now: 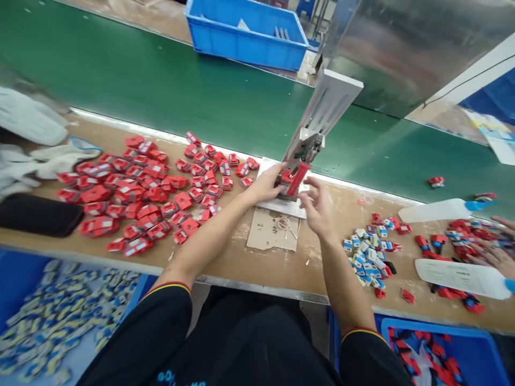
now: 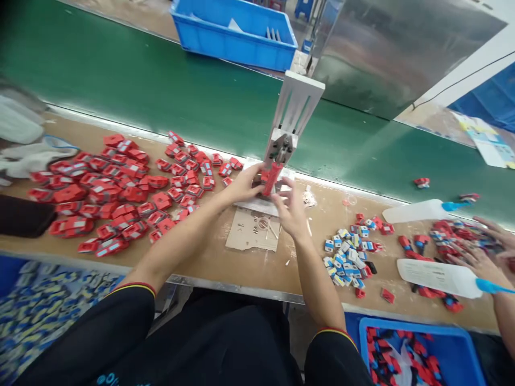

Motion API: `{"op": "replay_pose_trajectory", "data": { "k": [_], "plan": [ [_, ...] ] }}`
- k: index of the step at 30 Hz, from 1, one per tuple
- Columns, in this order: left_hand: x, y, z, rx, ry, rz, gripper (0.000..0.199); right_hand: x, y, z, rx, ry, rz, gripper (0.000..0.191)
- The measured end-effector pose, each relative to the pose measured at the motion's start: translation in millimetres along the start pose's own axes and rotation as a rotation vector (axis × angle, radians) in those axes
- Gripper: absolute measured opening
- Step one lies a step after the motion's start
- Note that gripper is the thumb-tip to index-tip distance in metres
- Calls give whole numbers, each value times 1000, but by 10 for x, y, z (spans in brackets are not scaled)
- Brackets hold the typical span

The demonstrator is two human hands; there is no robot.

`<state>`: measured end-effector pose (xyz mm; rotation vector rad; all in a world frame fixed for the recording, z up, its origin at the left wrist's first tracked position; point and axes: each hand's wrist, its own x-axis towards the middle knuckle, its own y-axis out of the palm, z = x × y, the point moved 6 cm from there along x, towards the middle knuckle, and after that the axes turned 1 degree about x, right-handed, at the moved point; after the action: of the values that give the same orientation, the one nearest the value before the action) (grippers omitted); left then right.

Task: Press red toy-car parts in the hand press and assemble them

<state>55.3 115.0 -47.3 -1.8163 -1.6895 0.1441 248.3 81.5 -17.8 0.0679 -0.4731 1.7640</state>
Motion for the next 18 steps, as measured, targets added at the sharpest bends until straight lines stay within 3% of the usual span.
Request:
{"op": "replay_pose_trajectory", "data": {
  "k": [3,5,7,10,15,18],
  "plan": [
    [-200,-697,146,281,-76,-139,51,-182,-489,151,-69,-112,-243,31],
    [-324,-1179,359,506,-232,-182,47,-223,-613,206,-168,-135,-178,22],
    [-368,-1424,596,679,-352,-6,49,-206,-539,206,-269,-133,35,21],
    [-339,-1455,809,795,-352,275,47,-193,-323,131,-349,-141,308,21],
    [-290,-1346,880,851,-242,335,40,-308,-241,-74,-376,-151,398,27],
    [-309,-1296,907,820,-163,391,22,-388,-268,-150,-380,-143,400,25]
  ]
}}
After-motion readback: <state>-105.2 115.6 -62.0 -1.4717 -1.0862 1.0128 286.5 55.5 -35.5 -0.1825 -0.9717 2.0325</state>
